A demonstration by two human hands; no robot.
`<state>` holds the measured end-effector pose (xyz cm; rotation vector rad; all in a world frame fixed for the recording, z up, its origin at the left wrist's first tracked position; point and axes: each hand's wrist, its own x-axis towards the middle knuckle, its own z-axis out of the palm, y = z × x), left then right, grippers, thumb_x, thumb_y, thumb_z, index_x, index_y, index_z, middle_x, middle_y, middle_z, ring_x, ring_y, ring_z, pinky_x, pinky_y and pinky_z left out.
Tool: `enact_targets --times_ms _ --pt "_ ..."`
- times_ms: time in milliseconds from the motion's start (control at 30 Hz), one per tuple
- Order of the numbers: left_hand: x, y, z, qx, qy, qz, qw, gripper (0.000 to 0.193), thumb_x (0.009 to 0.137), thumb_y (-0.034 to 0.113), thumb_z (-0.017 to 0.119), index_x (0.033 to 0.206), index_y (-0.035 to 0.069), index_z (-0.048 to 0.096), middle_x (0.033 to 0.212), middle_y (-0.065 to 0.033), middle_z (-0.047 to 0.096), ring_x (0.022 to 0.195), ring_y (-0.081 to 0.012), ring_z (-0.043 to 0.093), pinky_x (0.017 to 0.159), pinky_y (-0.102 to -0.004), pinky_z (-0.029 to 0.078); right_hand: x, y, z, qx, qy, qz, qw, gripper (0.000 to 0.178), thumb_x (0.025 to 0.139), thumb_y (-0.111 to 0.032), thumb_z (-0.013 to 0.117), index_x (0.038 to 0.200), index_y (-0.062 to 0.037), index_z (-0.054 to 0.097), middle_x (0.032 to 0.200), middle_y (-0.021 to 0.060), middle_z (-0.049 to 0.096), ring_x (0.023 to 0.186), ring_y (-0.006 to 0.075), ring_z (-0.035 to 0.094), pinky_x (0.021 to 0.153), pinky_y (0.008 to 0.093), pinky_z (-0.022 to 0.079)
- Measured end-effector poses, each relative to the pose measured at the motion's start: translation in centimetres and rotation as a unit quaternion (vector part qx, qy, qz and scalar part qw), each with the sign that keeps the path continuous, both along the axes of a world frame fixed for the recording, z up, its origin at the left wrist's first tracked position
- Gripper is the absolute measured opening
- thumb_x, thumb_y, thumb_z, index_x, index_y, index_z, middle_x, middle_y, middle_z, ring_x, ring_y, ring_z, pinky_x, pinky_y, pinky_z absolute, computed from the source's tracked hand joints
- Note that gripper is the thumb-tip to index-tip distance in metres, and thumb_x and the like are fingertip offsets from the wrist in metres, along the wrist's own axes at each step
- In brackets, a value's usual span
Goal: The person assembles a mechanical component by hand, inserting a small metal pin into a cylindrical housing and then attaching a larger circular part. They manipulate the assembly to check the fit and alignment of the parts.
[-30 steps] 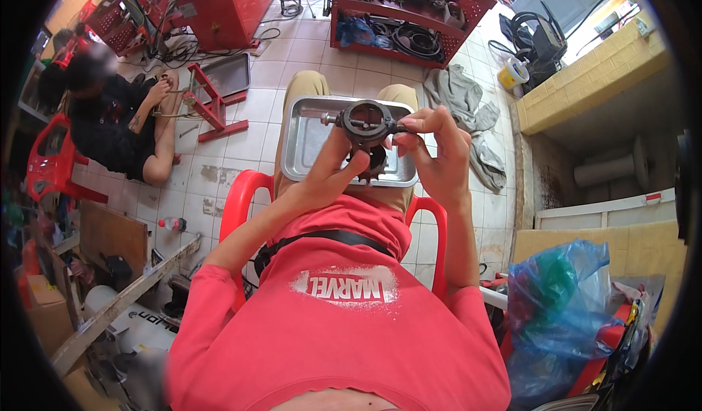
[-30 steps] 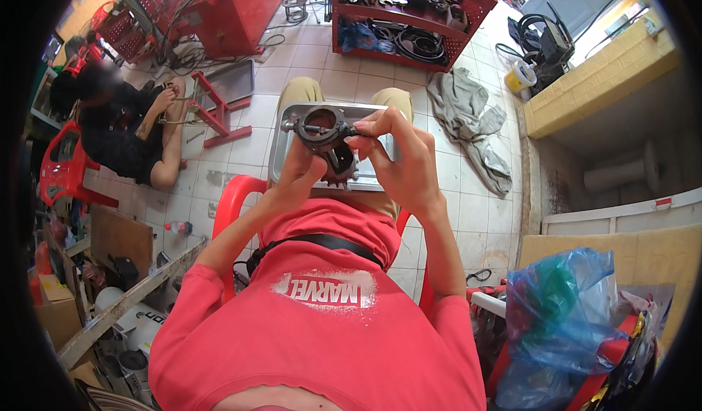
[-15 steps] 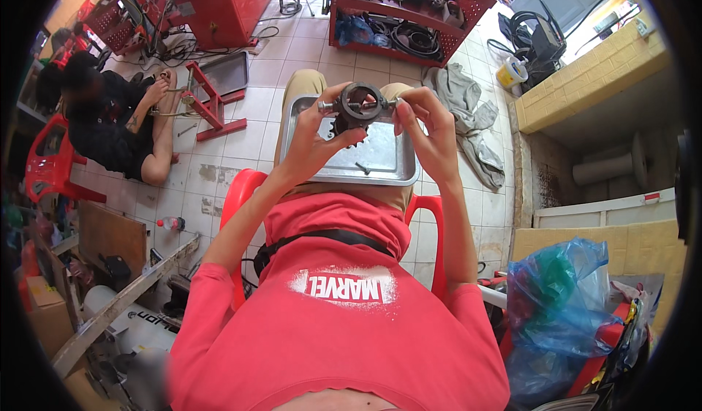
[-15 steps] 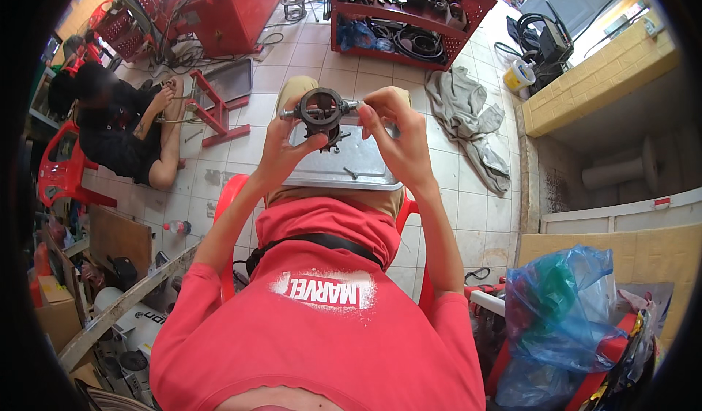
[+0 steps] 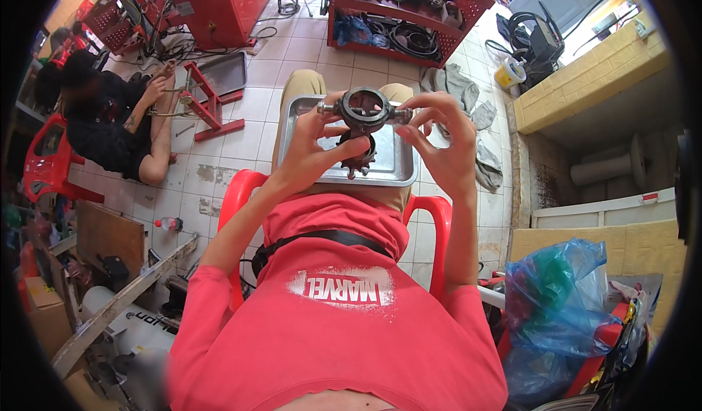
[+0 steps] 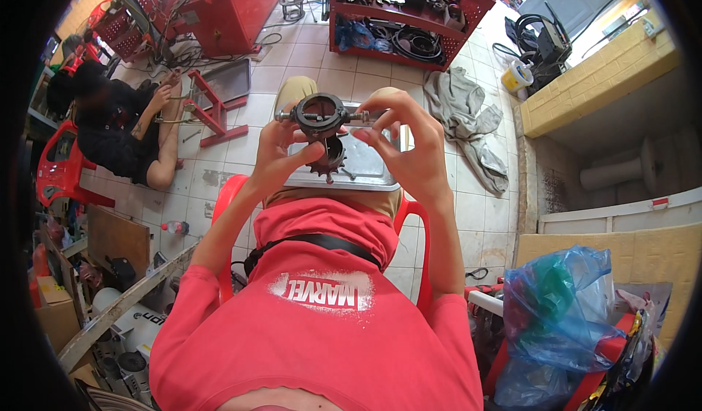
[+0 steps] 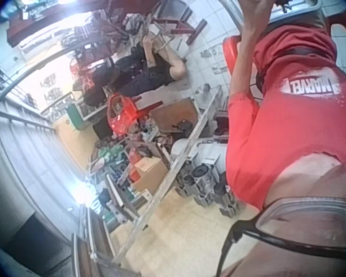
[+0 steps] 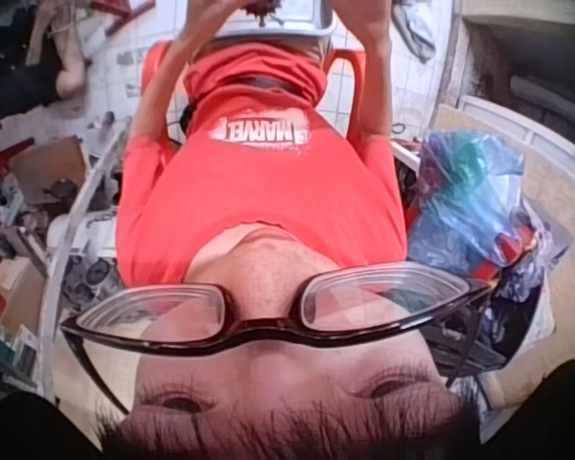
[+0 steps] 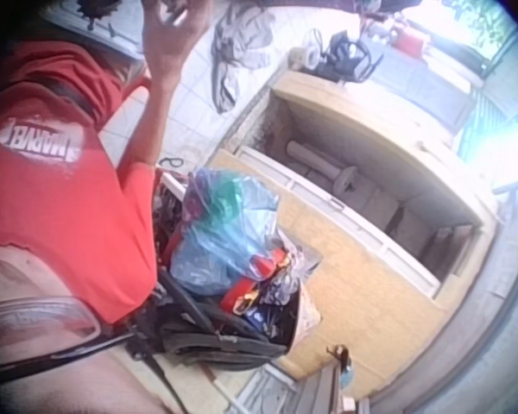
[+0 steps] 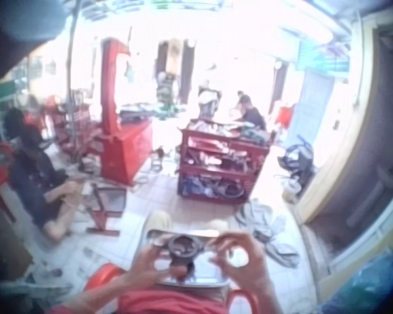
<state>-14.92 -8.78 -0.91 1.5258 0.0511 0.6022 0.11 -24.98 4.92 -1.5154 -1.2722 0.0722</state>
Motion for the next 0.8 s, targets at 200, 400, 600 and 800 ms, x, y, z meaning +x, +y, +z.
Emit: enact_targets --times_ms 200,400,600,800 --pt "-0.9 -0.9 1.5 0.057 -0.031 0.01 0.998 0.055 0.087 0.018 0.081 0.134 0.002 0.056 0.119 -0.0084 0.069 0.113 -0.0172 0.066 0.093 -0.036 0.056 0.3 -1.3 -0.3 -0.014 -0.031 0.013 0.999 0.022 0.084 -0.001 0.077 0.102 -0.0038 0.064 0.095 0.0063 0.072 0.069 0.0071 0.065 0.058 0.0239 0.044" --pt "-1.4 -1.5 3.0 -0.079 -0.018 -0.019 0.997 0.054 0.095 0.028 0.071 0.134 -0.006 0.052 0.117 -0.0159 0.069 0.104 -0.0238 0.071 0.088 -0.037 0.059 -1.0 -0.7 0.1 0.029 0.043 0.029 0.998 0.02 0.099 -0.017 0.065 0.112 -0.0021 0.061 0.101 0.0105 0.071 0.078 0.0122 0.068 0.066 0.0279 0.049" --pt "-1.1 -0.9 3.3 -0.179 -0.092 0.009 0.979 0.059 0.102 0.04 0.059 0.132 -0.009 0.049 0.111 -0.0227 0.069 0.1 -0.027 0.072 0.083 -0.0384 0.063 -1.2 -0.5 -0.3 -0.232 0.001 0.151 0.961 0.045 0.107 -0.038 0.052 0.125 0.0027 0.051 0.097 0.0181 0.069 0.088 0.0232 0.07 0.078 0.036 0.054" --pt "-0.5 -1.4 3.3 -0.186 -0.157 0.059 0.968 0.059 0.1 0.036 0.065 0.136 -0.006 0.045 0.133 -0.0225 0.059 0.118 -0.0295 0.066 0.097 -0.0396 0.058 -3.6 0.5 -0.5 -0.205 0.225 0.197 0.932 0.044 0.1 -0.013 0.066 0.133 0.002 0.041 0.082 0.0116 0.064 0.072 0.0112 0.06 0.058 0.0275 0.047"
